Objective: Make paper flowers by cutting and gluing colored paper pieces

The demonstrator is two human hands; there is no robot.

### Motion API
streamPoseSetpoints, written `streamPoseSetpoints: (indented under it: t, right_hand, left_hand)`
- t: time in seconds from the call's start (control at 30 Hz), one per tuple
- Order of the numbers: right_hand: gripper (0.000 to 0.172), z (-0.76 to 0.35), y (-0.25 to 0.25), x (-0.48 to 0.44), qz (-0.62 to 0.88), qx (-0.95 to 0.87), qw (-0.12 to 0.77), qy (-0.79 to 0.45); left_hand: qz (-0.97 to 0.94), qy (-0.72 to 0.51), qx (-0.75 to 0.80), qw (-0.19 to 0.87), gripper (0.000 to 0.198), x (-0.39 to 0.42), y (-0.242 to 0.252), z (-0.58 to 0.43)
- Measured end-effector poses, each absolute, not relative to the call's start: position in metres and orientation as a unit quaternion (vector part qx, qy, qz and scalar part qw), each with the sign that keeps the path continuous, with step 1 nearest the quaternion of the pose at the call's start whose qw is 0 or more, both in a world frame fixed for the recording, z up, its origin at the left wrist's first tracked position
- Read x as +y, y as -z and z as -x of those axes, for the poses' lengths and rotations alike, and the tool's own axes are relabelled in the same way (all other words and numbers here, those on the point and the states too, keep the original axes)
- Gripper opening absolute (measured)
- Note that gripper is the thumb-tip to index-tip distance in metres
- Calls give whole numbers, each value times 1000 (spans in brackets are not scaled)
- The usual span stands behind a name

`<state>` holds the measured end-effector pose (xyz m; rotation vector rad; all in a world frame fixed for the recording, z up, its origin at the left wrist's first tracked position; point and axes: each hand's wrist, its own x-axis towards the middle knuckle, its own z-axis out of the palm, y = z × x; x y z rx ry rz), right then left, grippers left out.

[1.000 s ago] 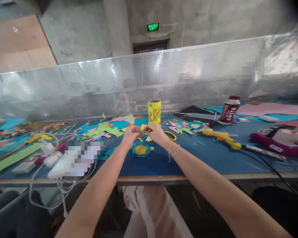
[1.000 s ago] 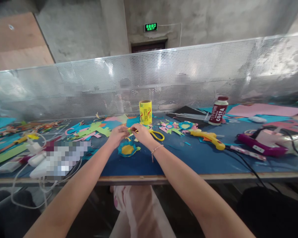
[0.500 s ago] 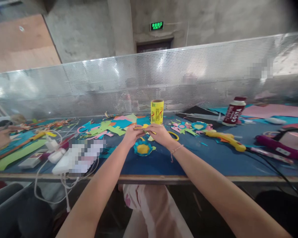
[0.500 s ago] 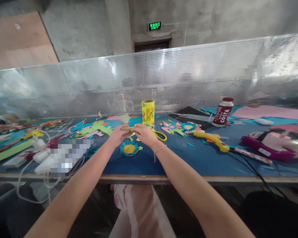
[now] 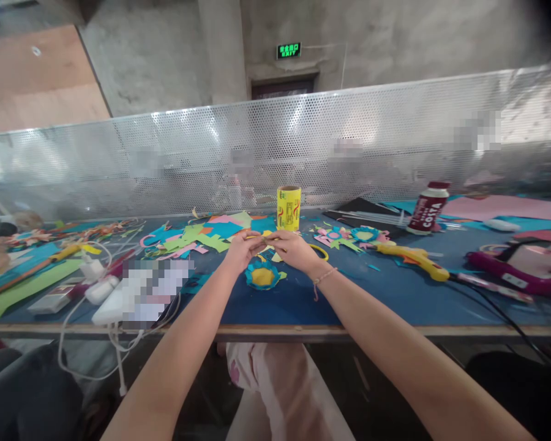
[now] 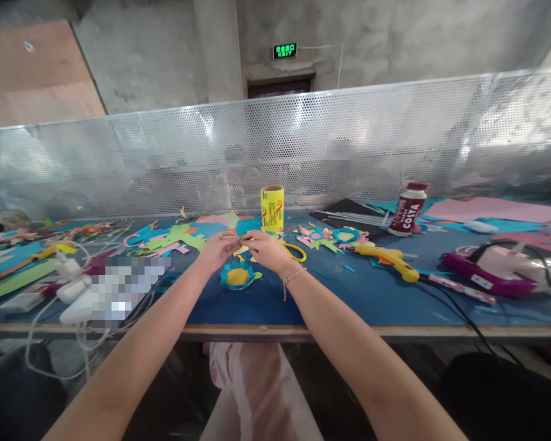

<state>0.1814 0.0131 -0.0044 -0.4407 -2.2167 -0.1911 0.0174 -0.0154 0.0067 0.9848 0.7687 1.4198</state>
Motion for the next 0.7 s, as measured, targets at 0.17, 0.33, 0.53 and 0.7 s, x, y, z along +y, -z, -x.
streamPoseSetpoints:
  t: [0.17, 0.33, 0.53, 0.7]
  right_hand:
    - [30, -181, 2, 11, 164, -891, 419, 55]
    - [20, -171, 1, 6, 238, -801, 533, -131]
    - [26, -156, 3, 5, 380, -663, 506, -400]
    - [27, -156, 0, 3, 392, -681, 484, -384]
  left_hand:
    - [-431, -617, 326, 572, 28, -17, -6, -17]
    - [-451, -647, 355, 502, 35, -14, -5, -19]
    - [-489, -655, 376, 437, 35, -12, -4, -22]
    - [-526, -637, 398, 398, 32, -12, -3, -22]
